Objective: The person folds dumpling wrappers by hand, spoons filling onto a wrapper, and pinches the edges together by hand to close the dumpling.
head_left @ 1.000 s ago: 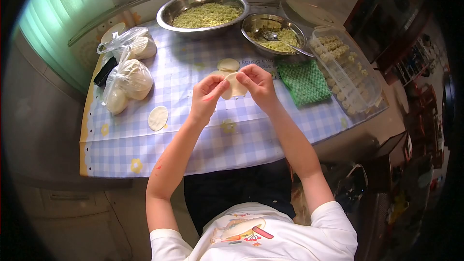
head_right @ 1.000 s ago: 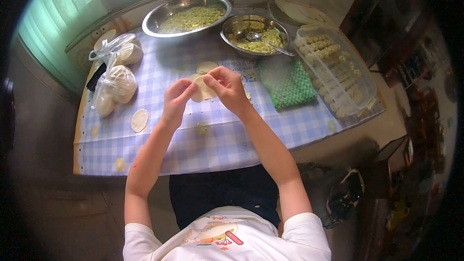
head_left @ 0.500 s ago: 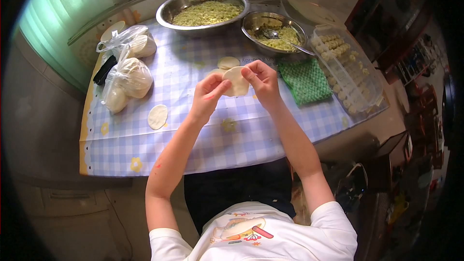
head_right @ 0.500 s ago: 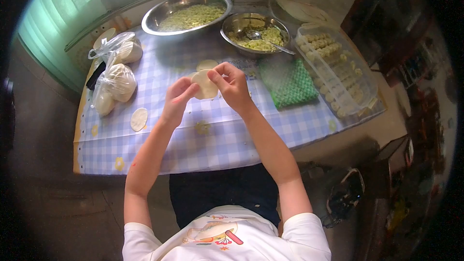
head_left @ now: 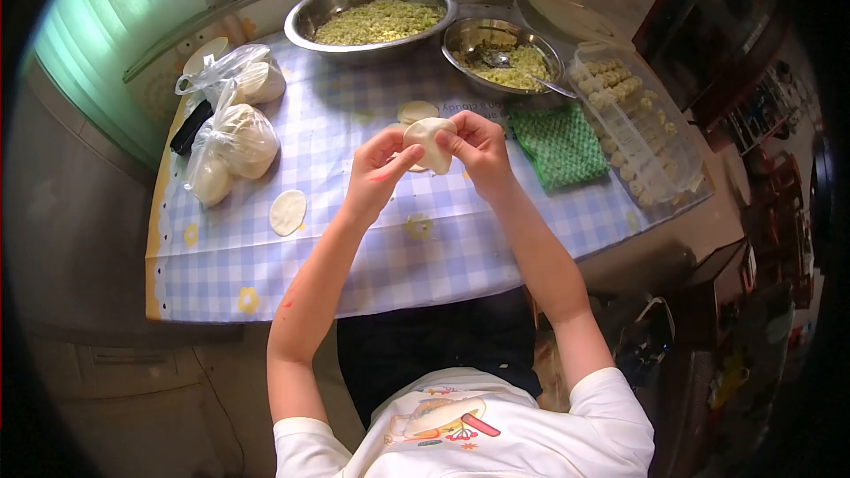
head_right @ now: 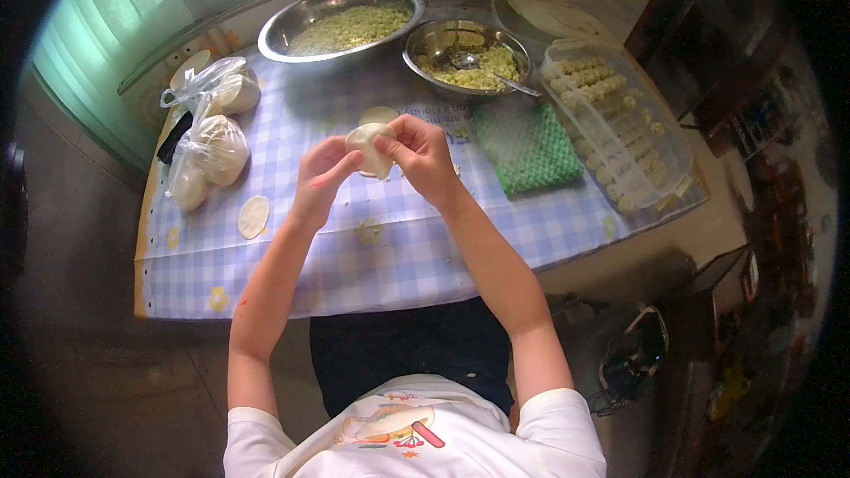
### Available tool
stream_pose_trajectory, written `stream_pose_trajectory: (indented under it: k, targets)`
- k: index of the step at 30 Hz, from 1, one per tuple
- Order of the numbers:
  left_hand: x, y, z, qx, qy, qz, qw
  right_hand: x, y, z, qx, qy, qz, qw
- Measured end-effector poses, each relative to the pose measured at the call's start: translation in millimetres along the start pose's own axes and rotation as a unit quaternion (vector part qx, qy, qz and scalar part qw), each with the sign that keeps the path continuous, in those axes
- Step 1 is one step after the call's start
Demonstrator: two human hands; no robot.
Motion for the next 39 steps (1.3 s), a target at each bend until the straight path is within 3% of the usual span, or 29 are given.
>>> stream_pose_trajectory:
  k: [7, 16, 25, 39]
  targets:
    - [6.2, 0.2, -8.5, 0.051, -0.031, 0.06, 0.996, 3.1, -1.6, 12.8, -0.044, -0.054, 0.011, 0.997]
    - [8.1, -0.5, -4.8, 0.028, -0.02, 0.01, 0.999, 0.0, 0.0, 6.5, -0.01, -0.004, 0.0, 1.0]
    - [2.1, 0.7, -17.6, 0.078, -0.008, 0.041, 0.996, 8.3, -1.2, 15.8, -0.047, -0.015, 0.037, 0.998]
    - [4.6, 0.4, -5.6, 0.024, 0.027, 0.042, 0.998, 0.5, -1.0, 7.6, -0.027, 0.012, -0.007, 1.0]
Point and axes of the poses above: each hand's wrist, its own y-axis away from the middle knuckle, its own z-axis out of the palm, x = y × z, the point moved 8 cm from there along -y, towards the middle knuckle, and after that the axes turned 10 degrees about z, right-handed, at the moved point
